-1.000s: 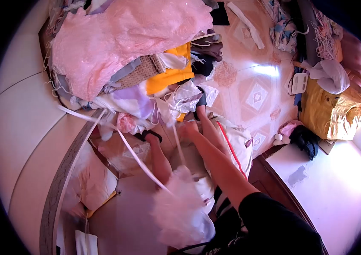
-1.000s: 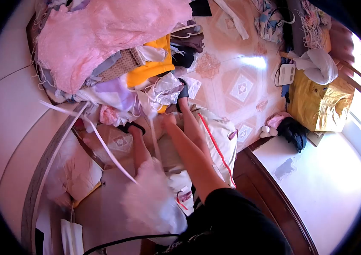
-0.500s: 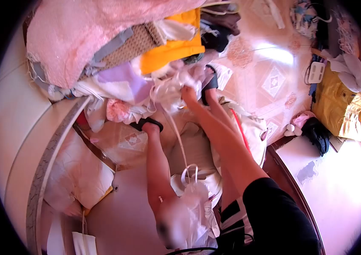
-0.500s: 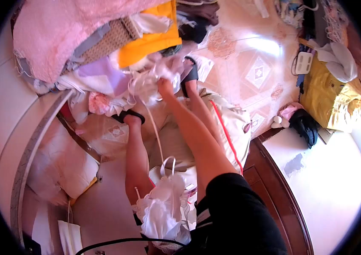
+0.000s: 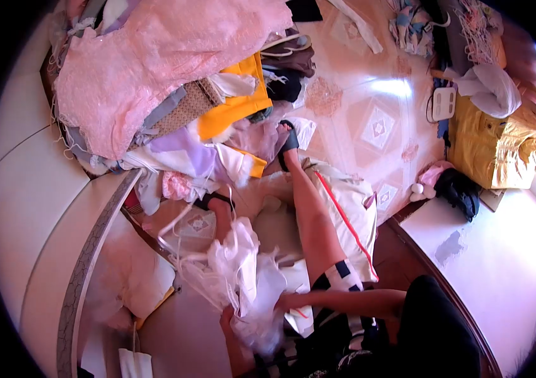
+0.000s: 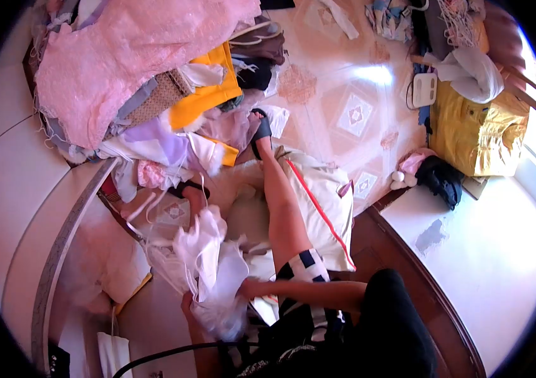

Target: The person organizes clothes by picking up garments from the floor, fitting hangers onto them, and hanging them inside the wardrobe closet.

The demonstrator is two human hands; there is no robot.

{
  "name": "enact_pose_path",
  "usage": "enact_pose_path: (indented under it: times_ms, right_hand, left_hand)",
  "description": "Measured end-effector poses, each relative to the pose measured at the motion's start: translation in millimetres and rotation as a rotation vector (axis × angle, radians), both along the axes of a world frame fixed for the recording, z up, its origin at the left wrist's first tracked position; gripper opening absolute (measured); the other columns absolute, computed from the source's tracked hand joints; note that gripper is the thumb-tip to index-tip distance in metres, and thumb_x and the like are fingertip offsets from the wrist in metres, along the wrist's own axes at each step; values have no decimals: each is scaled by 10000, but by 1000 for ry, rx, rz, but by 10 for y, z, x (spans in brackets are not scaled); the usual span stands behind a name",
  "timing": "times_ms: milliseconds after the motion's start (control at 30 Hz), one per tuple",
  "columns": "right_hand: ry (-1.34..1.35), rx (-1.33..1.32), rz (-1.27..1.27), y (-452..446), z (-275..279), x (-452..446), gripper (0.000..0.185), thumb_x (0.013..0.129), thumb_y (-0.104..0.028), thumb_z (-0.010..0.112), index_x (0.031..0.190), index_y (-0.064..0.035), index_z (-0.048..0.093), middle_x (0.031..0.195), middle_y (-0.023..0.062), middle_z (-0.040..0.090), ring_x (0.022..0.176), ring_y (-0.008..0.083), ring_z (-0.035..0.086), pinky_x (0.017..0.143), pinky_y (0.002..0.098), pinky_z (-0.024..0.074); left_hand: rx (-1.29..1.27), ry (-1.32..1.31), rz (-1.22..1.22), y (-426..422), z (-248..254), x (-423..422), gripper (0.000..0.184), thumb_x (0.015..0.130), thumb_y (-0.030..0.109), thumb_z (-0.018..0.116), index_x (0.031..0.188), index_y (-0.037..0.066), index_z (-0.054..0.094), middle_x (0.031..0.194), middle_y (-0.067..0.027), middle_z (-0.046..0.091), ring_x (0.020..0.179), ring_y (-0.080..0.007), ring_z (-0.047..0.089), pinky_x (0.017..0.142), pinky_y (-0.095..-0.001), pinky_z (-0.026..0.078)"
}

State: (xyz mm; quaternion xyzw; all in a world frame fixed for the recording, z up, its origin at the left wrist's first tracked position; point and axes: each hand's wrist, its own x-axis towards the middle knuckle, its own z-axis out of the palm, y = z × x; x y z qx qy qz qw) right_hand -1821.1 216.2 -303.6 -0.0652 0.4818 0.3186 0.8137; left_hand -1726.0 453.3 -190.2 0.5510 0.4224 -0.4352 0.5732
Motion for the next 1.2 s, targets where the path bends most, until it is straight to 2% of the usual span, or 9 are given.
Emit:
enact_pose_path:
  times_ms: [133, 233, 267, 467, 600, 800, 933, 1067, 1200]
  right_hand:
    - [117, 179, -86, -294, 399, 105, 801, 913, -420, 604, 1505, -61, 201, 1539, 101, 247, 1401, 218, 250, 1153, 364, 196]
    - [-596, -222, 375, -556, 936, 68, 837, 867, -357, 684, 1486, -35, 223, 1479, 164, 346, 1364, 270, 328, 1133, 372, 236]
    - [-711, -757, 372, -460, 1010, -209, 767, 799, -217, 705, 1429, -3, 324, 1429, 174, 419, 1331, 289, 383, 1114, 366, 277]
    - [223, -1331, 528, -1051, 1253, -1791, 458, 750, -10, 606, 1207, -7, 580, 1131, 161, 651, 1090, 258, 603, 928, 357, 457]
    - [287, -1566, 962, -1496, 1527, -2445, 415, 704, 15, 628, 1115, -1, 571, 1172, 201, 588, 1032, 378, 600, 849, 445, 499]
    - [395, -1039, 1440, -1059, 945, -4171, 485, 698, -81, 681, 1153, -70, 516, 1273, 265, 472, 1149, 432, 510, 905, 516, 474]
    - [504, -635, 1542, -1098, 475, -3572, 999, 676, -249, 789, 1488, -168, 214, 1497, 258, 206, 1393, 468, 184, 1019, 670, 317]
    - [260, -1472, 1092, -1265, -1157, -2851, 500, 776, -181, 626, 1221, 27, 537, 1244, 292, 536, 1208, 400, 491, 996, 442, 412]
    - [-40, -1298, 1252, -1527, -2428, -337, 392, 824, -324, 569, 940, 46, 627, 987, 260, 654, 998, 409, 619, 834, 491, 477]
  left_hand:
    - [19, 6, -67, -499, -142, -401, 475, 851, 189, 606, 1240, -73, 529, 1202, -145, 600, 1034, -228, 622, 805, -372, 539]
    - [-135, -66, -1194, -1248, 137, -554, 421, 836, 141, 625, 1177, -85, 526, 1107, -223, 611, 956, -343, 626, 791, -412, 508]
    - [-290, -297, -1544, -1207, 52, -849, 448, 830, 160, 645, 1180, -83, 508, 1079, -258, 604, 956, -403, 610, 810, -433, 494]
    - [-562, -717, -1383, -2000, 674, -562, 418, 863, 146, 601, 1240, -8, 508, 1170, -230, 566, 1091, -392, 538, 933, -445, 440]
    - [-127, -458, -1194, -1461, 330, -339, 276, 934, 105, 507, 1188, 1, 535, 1107, -175, 627, 1049, -314, 603, 905, -384, 472]
    - [356, -475, -1232, -341, -210, -262, 224, 891, 50, 552, 1113, 19, 561, 1038, -153, 624, 950, -286, 608, 872, -362, 473]
    - [489, -664, -1449, -129, -271, -424, 222, 842, 108, 576, 1045, 18, 577, 1000, -188, 621, 941, -379, 578, 834, -453, 456]
    - [604, -734, -1325, -187, -374, -472, 222, 827, 109, 574, 1026, 10, 578, 981, -191, 610, 929, -401, 560, 841, -471, 436]
    - [572, -655, -1069, -50, -574, -545, 206, 838, 78, 571, 1034, 15, 571, 1024, -183, 594, 954, -357, 561, 860, -427, 454]
